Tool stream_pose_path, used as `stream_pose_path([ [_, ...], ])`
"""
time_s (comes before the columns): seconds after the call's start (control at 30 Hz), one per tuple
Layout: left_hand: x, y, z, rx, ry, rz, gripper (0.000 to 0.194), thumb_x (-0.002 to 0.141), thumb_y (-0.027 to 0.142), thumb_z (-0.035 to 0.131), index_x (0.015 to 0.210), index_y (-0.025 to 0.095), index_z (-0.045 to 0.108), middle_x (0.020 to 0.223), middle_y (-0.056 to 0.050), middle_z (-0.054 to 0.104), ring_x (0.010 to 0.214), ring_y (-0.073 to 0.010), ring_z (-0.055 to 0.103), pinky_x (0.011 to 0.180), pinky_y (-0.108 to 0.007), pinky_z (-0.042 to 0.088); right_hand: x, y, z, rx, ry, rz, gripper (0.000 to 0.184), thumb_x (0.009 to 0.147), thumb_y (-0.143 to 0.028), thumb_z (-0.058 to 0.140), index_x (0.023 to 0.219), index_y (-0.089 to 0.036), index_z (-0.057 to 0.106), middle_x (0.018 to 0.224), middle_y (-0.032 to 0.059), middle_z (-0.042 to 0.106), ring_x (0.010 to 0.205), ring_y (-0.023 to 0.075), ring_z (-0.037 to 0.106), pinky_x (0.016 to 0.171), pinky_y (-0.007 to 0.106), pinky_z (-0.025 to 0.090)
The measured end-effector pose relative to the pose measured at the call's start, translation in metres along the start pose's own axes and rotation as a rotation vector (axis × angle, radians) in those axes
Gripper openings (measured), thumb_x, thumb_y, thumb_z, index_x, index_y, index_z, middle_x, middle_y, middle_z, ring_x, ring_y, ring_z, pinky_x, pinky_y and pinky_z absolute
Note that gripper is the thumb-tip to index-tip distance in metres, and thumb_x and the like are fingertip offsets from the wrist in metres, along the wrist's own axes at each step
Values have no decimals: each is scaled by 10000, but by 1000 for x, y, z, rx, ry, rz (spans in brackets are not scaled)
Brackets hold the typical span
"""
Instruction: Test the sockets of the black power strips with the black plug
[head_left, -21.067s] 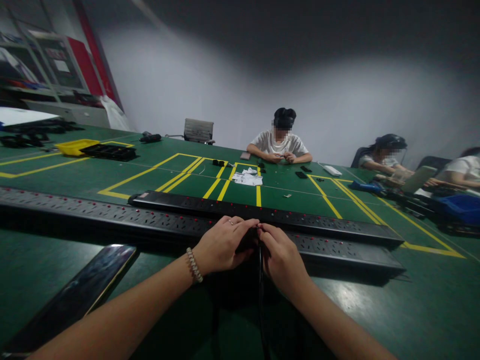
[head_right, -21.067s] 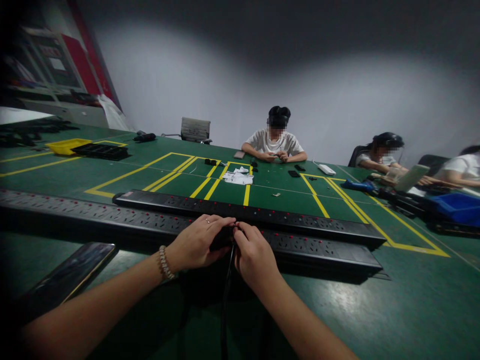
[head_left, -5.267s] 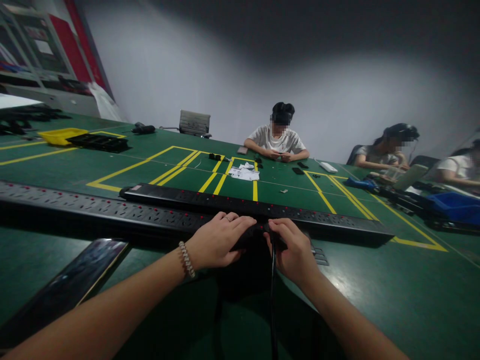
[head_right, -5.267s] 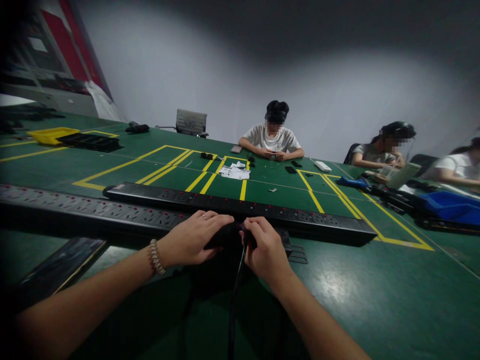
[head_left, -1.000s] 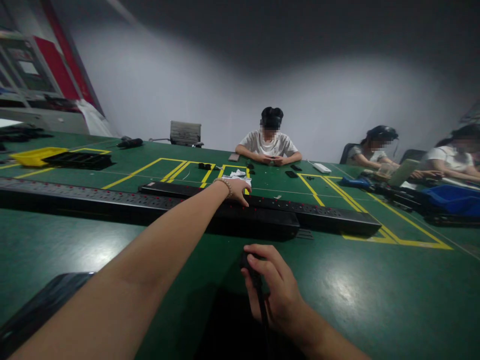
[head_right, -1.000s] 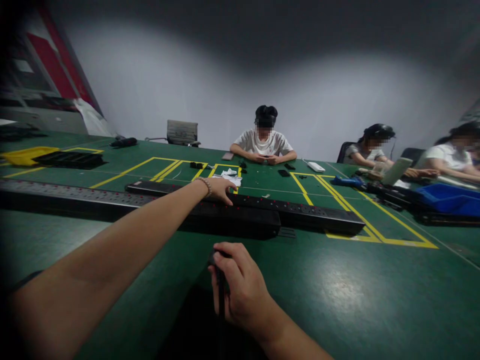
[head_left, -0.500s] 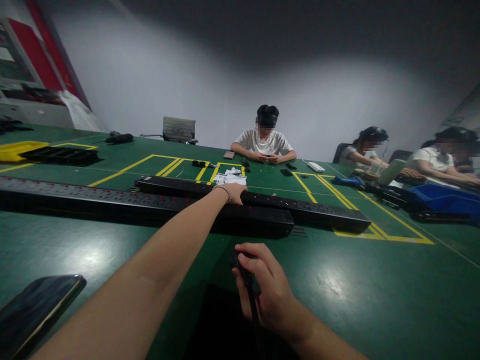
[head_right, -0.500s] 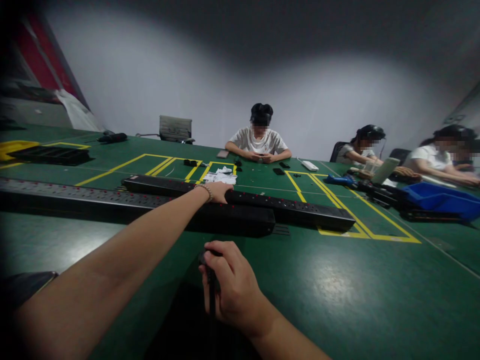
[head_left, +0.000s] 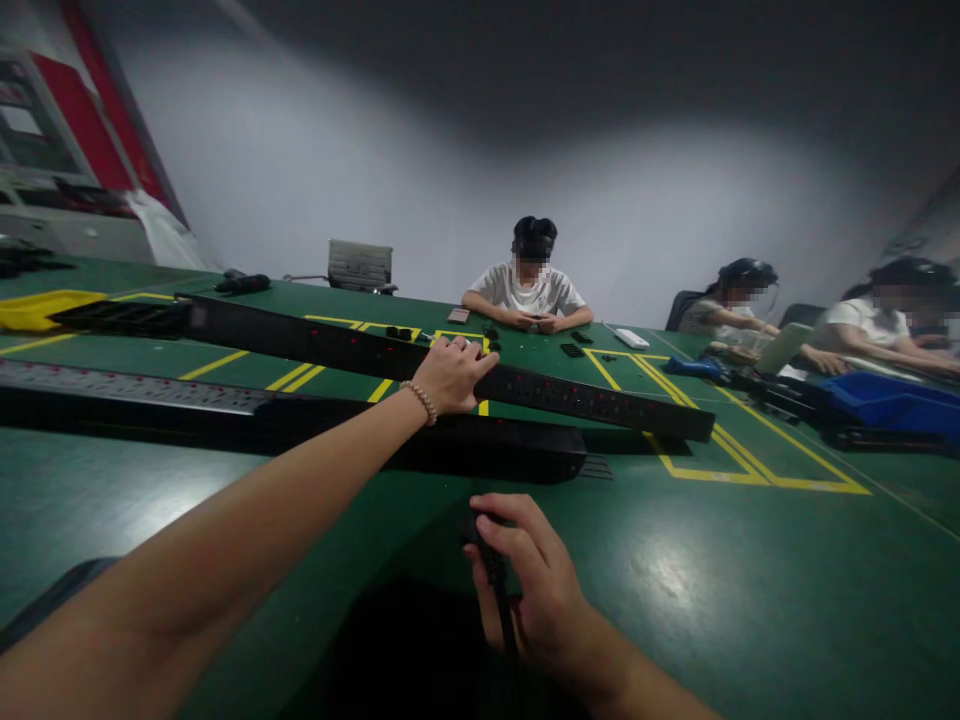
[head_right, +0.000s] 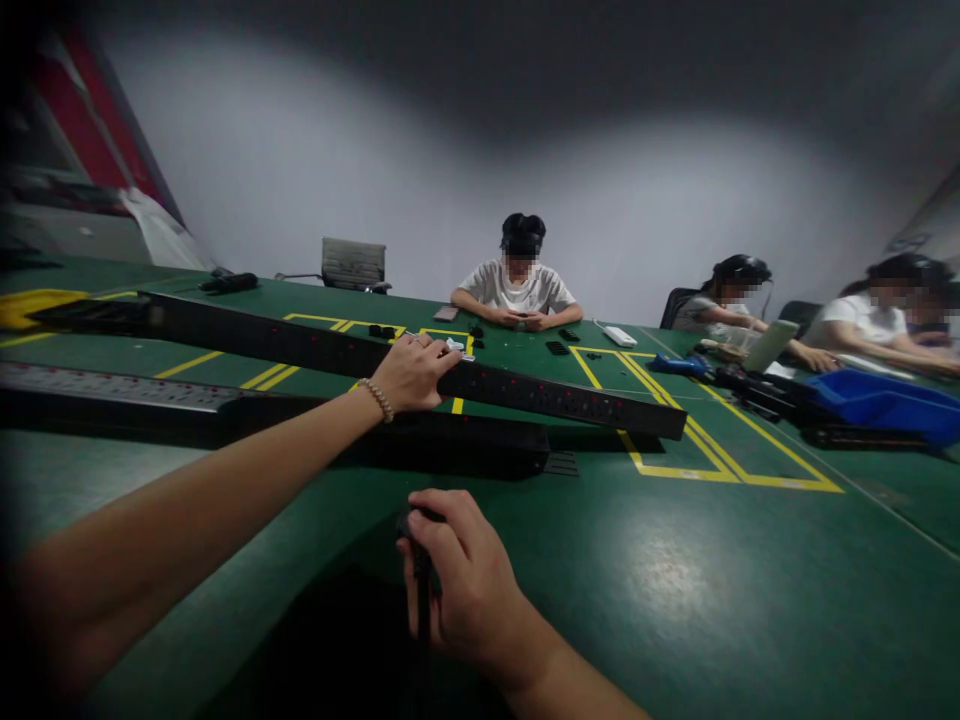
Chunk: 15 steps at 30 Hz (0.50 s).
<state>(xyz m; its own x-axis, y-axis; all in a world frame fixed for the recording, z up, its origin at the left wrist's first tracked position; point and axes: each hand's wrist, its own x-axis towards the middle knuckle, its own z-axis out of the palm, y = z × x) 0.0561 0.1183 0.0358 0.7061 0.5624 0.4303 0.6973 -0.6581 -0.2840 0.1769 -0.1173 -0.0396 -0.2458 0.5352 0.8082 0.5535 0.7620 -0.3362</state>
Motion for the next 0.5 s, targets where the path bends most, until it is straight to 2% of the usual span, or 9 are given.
stream_pose_path([
  [0.1, -12, 3, -21, 27, 57, 43, 499, 731, 280, 671, 1219, 213, 593, 1087, -135, 657, 976, -316, 597, 823, -426, 383, 0, -5, -4, 10, 4, -73, 545, 813, 53, 589, 1307, -157, 494, 1263, 154, 586, 1085, 221, 616, 874, 383, 596],
  [0.2, -27, 13, -45, 43, 113, 61, 459, 725, 257, 656, 1179, 203, 613, 1044, -123, 667, 934, -307, 611, 778, -415, 398, 1, -14, -10, 2, 3, -181, 581, 829, 42, 562, 1360, -161, 444, 1283, 144, 561, 1138, 230, 593, 928, 418, 590],
  [0.3, -42, 32, -69, 15, 144, 52, 513, 733, 329, 674, 1225, 208, 591, 1043, -114, 669, 940, -320, 617, 776, -431, 418, 4, -24, -15, -94, 9, -289, 402, 879, -27, 563, 1253, -173, 537, 1250, 112, 541, 1164, 239, 565, 936, 404, 600],
  [0.4, -52, 59, -84, -87, 84, 34, 489, 755, 432, 680, 1181, 208, 594, 1018, -100, 676, 910, -305, 634, 781, -430, 440, 5, -32, -18, -140, 78, -363, 190, 919, -116, 602, 1078, -221, 611, 1122, 59, 566, 1149, 217, 576, 889, 330, 625],
  [0.5, -57, 87, -90, -215, -28, 31, 536, 757, 528, 676, 1187, 223, 578, 991, -84, 683, 887, -300, 644, 759, -422, 459, 0, -37, -19, -92, 86, -366, 184, 956, -227, 604, 1135, -271, 589, 959, 21, 631, 1080, 190, 639, 809, 262, 643],
])
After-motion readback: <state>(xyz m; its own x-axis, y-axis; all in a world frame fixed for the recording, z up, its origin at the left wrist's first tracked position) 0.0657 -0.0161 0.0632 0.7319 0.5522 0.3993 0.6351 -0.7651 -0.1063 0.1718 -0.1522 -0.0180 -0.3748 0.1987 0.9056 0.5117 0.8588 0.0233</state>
